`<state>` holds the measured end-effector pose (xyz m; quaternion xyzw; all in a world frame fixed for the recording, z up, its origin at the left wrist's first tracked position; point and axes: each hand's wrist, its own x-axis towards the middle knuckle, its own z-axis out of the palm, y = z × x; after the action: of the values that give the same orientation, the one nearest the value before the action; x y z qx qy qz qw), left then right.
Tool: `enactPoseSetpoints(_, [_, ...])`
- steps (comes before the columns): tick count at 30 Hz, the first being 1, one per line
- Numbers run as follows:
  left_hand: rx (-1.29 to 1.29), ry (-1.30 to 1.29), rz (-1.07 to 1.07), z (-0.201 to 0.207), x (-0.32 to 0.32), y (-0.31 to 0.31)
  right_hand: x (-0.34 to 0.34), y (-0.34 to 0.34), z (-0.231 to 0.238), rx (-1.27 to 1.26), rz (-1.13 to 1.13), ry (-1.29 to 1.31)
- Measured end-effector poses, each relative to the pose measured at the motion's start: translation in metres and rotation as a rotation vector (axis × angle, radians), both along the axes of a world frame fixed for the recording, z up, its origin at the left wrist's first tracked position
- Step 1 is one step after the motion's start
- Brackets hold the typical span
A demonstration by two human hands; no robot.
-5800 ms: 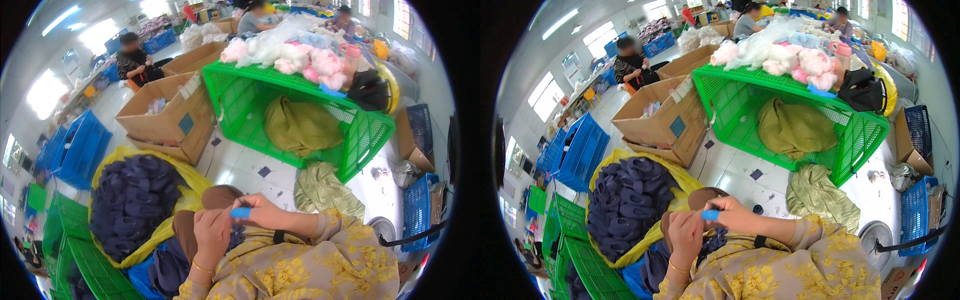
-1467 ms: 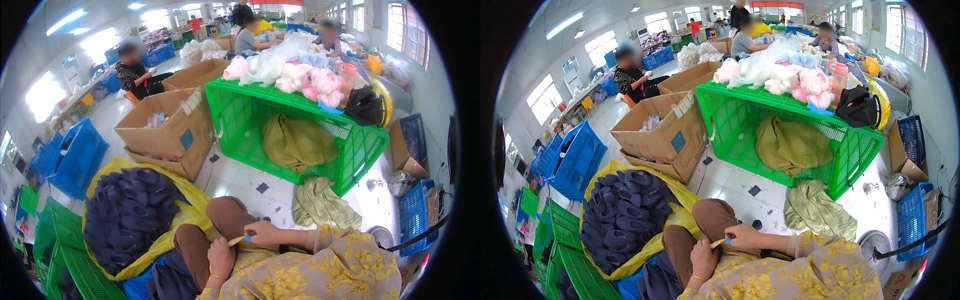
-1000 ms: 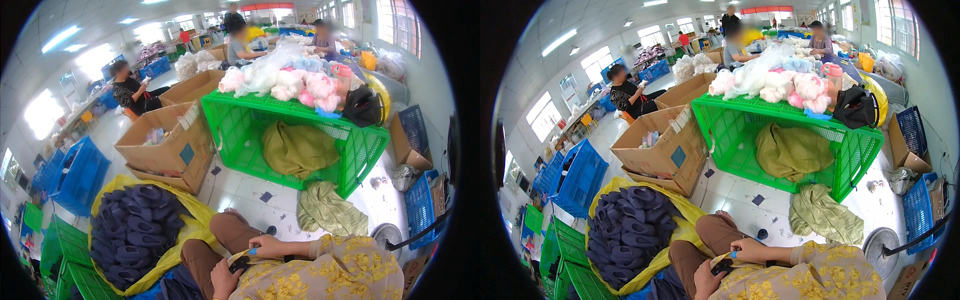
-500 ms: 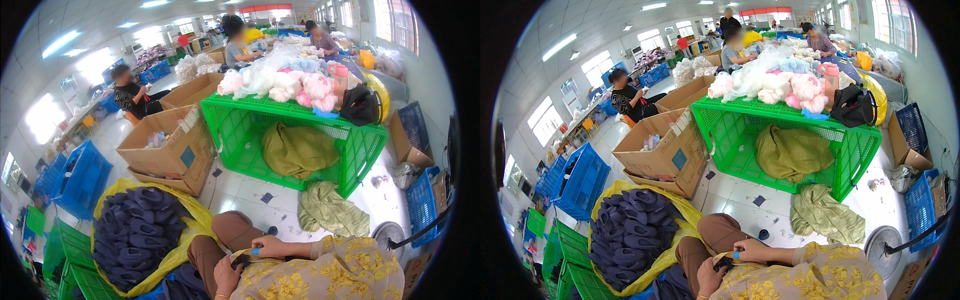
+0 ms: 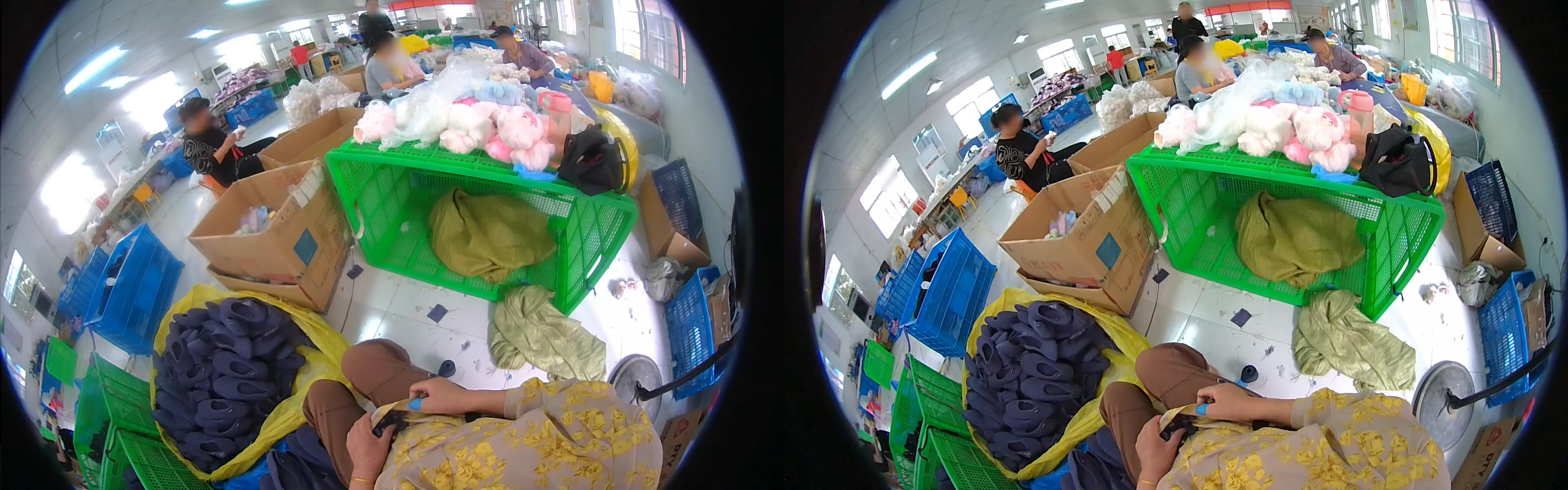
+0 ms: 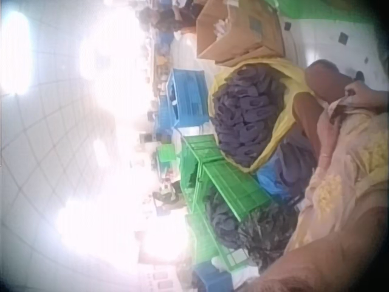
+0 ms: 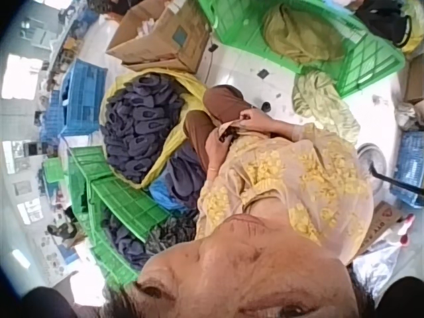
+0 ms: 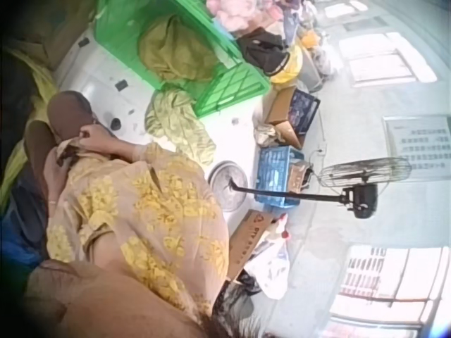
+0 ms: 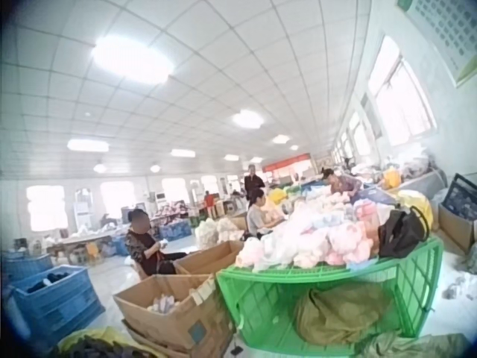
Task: The person sits on the floor and uses a blue-handled tool to stitch or trim the edges of dark blue slippers. They handle one slipper at a time, adjusting its position and working along the seam.
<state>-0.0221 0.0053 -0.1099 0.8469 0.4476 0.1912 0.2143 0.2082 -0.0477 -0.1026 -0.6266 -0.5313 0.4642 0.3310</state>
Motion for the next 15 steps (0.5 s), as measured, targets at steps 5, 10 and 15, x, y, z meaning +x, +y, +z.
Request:
enactPoseSetpoints(5, [-0.017,-0.042,-0.096,0.006,0.005,0.007,0.016,0.007,-0.015,0.044,-0.001,0.243])
enactPoseSetpoints(10, [0.027,-0.363,-0.006,0.017,-0.026,0.002,0.026,0.019,-0.006,0.046,-0.048,0.229])
enactPoseSetpoints(15, [-0.101,-0.493,0.562,0.008,-0.08,-0.01,0.035,0.046,-0.009,0.01,-0.303,0.219])
